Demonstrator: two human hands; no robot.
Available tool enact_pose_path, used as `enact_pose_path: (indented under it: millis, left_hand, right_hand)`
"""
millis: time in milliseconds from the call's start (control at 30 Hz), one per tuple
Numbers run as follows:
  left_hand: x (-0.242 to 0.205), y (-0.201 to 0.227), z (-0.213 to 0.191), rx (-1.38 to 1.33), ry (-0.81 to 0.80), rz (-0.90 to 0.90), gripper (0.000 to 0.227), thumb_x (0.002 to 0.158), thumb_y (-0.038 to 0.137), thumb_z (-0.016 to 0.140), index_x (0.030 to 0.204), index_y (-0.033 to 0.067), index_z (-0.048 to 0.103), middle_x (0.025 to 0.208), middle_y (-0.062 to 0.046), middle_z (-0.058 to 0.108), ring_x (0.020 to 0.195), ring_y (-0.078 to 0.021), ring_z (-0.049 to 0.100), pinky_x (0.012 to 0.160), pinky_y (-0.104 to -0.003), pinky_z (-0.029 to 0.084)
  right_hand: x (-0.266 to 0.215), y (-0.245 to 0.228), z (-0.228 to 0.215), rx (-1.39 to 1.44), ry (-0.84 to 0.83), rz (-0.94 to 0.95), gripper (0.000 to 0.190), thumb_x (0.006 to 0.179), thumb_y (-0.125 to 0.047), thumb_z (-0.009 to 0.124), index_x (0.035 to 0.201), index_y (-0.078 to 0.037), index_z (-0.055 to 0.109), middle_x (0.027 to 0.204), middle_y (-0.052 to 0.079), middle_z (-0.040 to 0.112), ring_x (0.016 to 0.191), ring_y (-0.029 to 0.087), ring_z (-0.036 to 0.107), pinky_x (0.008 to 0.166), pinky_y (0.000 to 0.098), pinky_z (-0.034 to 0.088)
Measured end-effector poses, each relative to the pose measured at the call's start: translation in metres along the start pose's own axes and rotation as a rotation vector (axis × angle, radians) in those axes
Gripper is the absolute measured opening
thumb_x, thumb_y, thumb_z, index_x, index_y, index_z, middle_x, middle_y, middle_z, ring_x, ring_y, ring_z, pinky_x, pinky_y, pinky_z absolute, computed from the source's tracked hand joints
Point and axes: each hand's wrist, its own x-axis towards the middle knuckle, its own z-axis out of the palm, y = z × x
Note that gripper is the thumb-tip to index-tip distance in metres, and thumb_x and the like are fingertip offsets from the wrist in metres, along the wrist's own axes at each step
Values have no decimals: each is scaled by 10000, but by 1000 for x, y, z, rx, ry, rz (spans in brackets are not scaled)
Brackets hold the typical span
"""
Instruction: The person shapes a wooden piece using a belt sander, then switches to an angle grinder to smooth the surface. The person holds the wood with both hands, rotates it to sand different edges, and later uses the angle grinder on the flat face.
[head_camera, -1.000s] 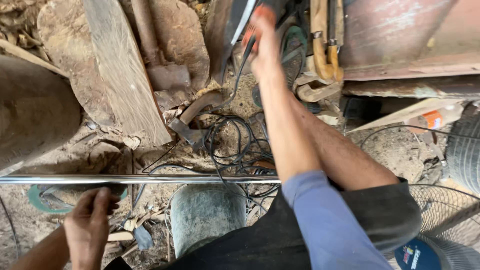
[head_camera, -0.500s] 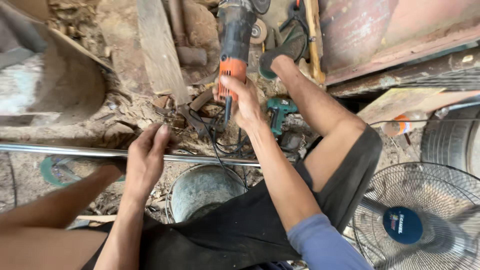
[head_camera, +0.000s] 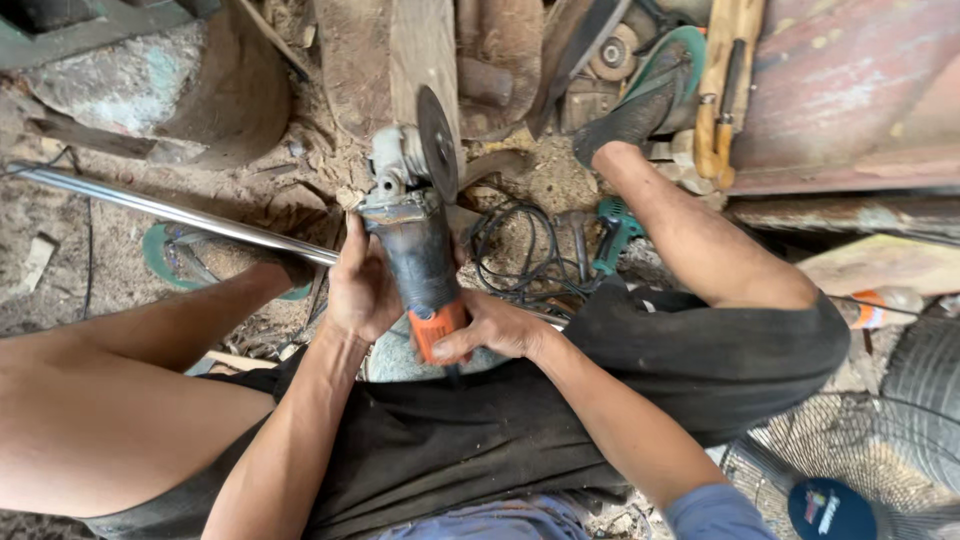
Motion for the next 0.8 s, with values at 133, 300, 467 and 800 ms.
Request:
enact_pose_path:
  millis: [133, 300, 467, 800]
  left_hand:
    - [-4, -11, -20, 3, 303, -27, 945, 873, 806, 490, 1398, 23, 550, 1227, -147, 672, 1114, -279, 652, 1009, -465, 539]
    - [-20, -9, -54, 87, 289, 99, 969, 846, 869, 415, 1326, 44, 580, 1123, -103, 689, 1017, -227, 686, 922, -447, 568]
    - [-34, 3, -51, -23, -18, 172, 658, 1002, 545, 656, 1331, -5, 505, 1144, -110, 601, 1056, -245, 571, 1029, -468, 459]
    - [-40, 7, 3, 92, 136, 9, 907, 739, 481, 837, 1494, 159, 452, 1338, -64, 607, 1229, -246, 598, 1090, -475, 476]
  right_hand:
    - [10, -6, -34, -288, 69, -40, 970, 961, -655, 551, 1618, -19, 225, 1600, 221, 407, 1454, 314, 420, 1137, 454, 432]
    - [14, -46, -41, -129, 272, -242, 1018, 947, -734, 398, 1642, -100, 8, 1717, 235, 91, 1550, 418, 270, 1177, 600, 405]
    - [40, -80, -5, -171, 252, -384, 1093, 936, -778, 390, 1686, -131, -72, 1762, 211, -24, 1627, 361, 46, 1253, 548, 213]
    - [51, -76, 13, 265, 279, -385, 702, 978, -574, 615, 1493, -120, 474, 1212, 101, 539, 1205, 266, 539, 1076, 517, 472]
